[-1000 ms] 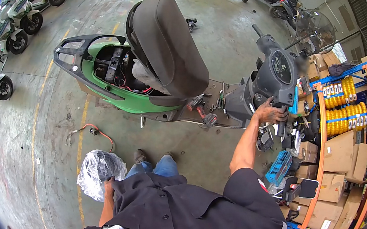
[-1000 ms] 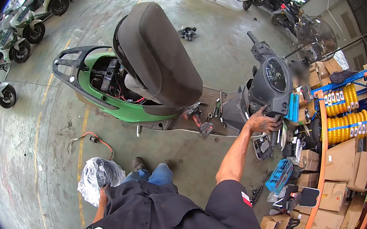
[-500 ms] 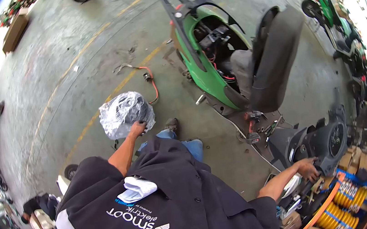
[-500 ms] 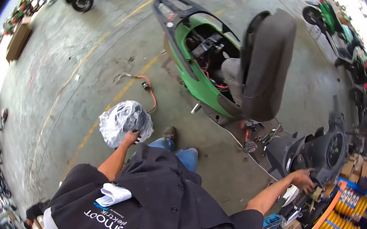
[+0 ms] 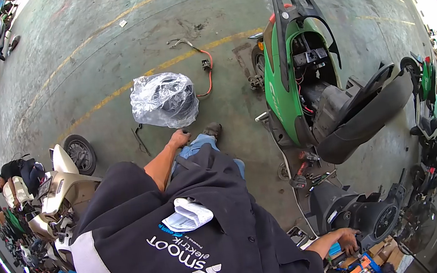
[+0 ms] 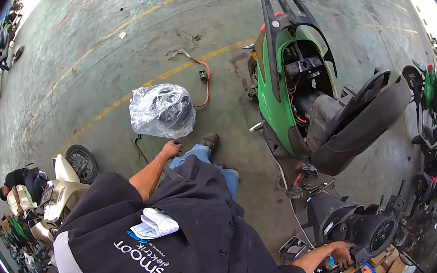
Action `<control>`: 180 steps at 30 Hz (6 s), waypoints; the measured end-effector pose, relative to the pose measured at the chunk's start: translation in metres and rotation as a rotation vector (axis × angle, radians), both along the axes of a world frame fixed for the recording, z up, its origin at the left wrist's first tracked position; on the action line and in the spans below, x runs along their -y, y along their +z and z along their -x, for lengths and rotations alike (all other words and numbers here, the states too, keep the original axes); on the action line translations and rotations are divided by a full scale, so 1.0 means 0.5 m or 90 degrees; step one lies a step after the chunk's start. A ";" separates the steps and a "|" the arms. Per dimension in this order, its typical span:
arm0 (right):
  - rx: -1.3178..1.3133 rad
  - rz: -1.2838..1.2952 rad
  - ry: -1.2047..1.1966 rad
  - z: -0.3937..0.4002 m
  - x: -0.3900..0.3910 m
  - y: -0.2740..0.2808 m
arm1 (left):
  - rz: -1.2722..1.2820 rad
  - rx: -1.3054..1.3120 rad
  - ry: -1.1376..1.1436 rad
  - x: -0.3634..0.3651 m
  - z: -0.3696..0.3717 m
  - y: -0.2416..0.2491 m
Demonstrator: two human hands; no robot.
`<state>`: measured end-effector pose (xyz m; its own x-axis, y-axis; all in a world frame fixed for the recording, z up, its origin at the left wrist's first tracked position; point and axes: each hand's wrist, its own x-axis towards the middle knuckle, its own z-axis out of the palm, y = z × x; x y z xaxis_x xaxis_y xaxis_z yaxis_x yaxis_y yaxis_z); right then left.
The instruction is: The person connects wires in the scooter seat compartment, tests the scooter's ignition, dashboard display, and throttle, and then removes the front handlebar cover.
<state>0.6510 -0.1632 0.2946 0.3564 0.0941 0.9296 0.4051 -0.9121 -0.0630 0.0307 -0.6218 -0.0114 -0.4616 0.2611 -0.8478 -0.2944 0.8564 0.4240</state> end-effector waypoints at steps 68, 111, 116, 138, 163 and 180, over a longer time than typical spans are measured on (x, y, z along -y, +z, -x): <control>-0.521 -0.260 0.597 -0.246 -0.043 0.079 | 0.035 0.076 -0.361 -0.748 -0.164 0.007; -0.623 -0.110 0.487 -0.297 -0.039 0.110 | 0.152 0.077 -0.231 0.073 -0.242 0.064; -0.627 -0.170 0.556 -0.287 -0.041 0.109 | 0.057 0.100 -0.228 0.136 -0.232 0.060; -0.666 -0.093 0.547 -0.315 0.012 0.137 | -0.225 0.016 -0.625 -0.617 -0.828 0.140; -0.618 -0.131 0.735 -0.375 -0.015 0.073 | -0.672 -0.246 -0.947 -1.121 -1.381 0.379; -0.666 -0.120 0.749 -0.375 -0.027 0.082 | -0.774 -0.229 -0.933 -1.149 -1.386 0.326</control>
<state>0.8385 -0.1494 0.3355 0.6335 0.6848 0.3602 0.5568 -0.0801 -0.8268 0.7239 -0.0475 0.1517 0.5438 0.8297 0.1263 0.4884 -0.4352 0.7564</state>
